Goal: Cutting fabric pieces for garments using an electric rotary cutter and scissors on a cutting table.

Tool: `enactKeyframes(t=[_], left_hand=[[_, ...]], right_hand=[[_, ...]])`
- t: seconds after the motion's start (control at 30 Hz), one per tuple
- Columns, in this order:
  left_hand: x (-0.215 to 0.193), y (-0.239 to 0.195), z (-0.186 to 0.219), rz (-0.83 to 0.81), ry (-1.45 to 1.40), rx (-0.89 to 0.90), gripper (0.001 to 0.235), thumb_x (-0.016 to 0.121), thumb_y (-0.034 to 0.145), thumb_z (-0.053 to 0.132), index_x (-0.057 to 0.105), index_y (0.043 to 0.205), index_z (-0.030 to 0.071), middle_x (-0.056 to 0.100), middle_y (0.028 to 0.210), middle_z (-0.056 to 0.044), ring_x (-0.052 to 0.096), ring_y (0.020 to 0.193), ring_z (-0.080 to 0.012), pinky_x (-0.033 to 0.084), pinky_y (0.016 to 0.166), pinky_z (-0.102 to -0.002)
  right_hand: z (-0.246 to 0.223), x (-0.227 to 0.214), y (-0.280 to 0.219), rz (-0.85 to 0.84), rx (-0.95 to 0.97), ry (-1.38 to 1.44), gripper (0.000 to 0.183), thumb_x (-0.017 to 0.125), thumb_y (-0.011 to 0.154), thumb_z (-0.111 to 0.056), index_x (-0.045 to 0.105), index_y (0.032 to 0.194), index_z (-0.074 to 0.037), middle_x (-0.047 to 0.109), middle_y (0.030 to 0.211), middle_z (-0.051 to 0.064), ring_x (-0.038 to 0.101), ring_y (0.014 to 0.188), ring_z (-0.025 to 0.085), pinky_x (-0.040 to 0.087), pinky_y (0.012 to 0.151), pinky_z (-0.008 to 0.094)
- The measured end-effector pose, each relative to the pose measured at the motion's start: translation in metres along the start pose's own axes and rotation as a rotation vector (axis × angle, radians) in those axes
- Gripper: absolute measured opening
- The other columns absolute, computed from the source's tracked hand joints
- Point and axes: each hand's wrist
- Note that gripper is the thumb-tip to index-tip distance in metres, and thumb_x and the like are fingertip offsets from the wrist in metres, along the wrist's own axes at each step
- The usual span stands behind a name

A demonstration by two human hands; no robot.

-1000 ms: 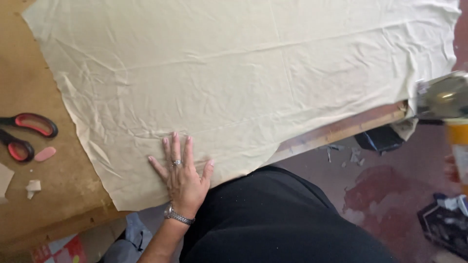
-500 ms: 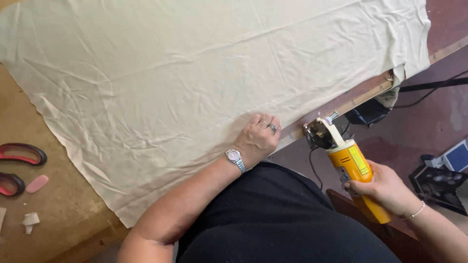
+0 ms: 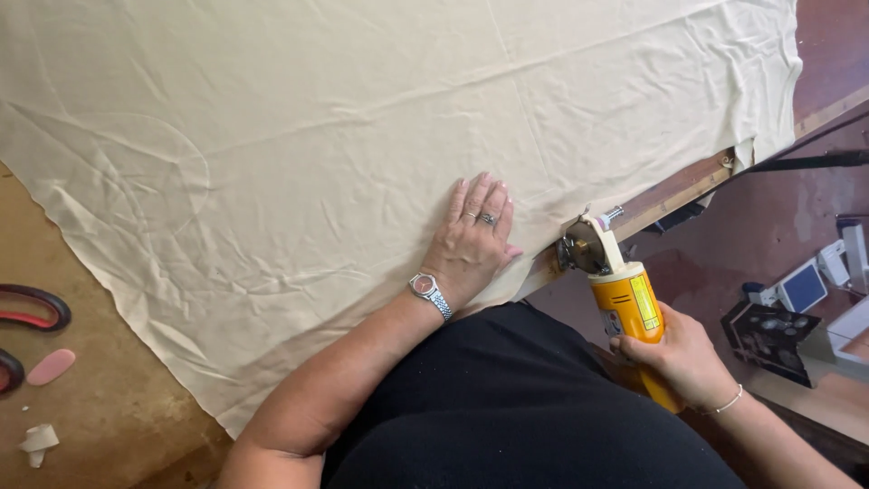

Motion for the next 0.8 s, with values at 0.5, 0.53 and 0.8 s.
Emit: enactKeyframes(t=[0.5, 0.53, 0.8], left_hand=[[0.002, -0.002, 0.000, -0.005, -0.014, -0.073, 0.082, 0.086, 0.073, 0.058, 0.067, 0.130, 0.002, 0.062, 0.141, -0.020, 0.050, 0.141, -0.0403, 0.030, 0.125, -0.057], [0.002, -0.001, -0.001, 0.004, -0.005, -0.066, 0.083, 0.086, 0.073, 0.058, 0.067, 0.130, 0.001, 0.062, 0.140, -0.021, 0.051, 0.140, -0.0409, 0.031, 0.125, -0.058], [0.002, -0.001, 0.001, -0.018, -0.043, -0.104, 0.085, 0.084, 0.075, 0.059, 0.062, 0.133, 0.000, 0.060, 0.142, -0.020, 0.049, 0.143, -0.0398, 0.030, 0.126, -0.056]], right_hand=[[-0.067, -0.023, 0.030, 0.047, -0.099, 0.002, 0.049, 0.078, 0.074, -0.035, 0.066, 0.112, -0.007, 0.079, 0.102, 0.014, 0.074, 0.088, 0.026, 0.060, 0.078, 0.038], [-0.073, -0.025, 0.032, 0.058, -0.094, -0.030, 0.045, 0.077, 0.075, -0.034, 0.066, 0.109, -0.007, 0.078, 0.099, 0.014, 0.073, 0.086, 0.027, 0.060, 0.076, 0.038], [-0.112, -0.041, 0.064, 0.064, -0.135, -0.060, 0.056, 0.073, 0.076, -0.040, 0.065, 0.119, -0.005, 0.077, 0.110, 0.016, 0.074, 0.092, 0.029, 0.061, 0.078, 0.038]])
Point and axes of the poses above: each hand's wrist, its own y-axis towards the middle knuckle, its own x-axis out of the palm, z = x × y
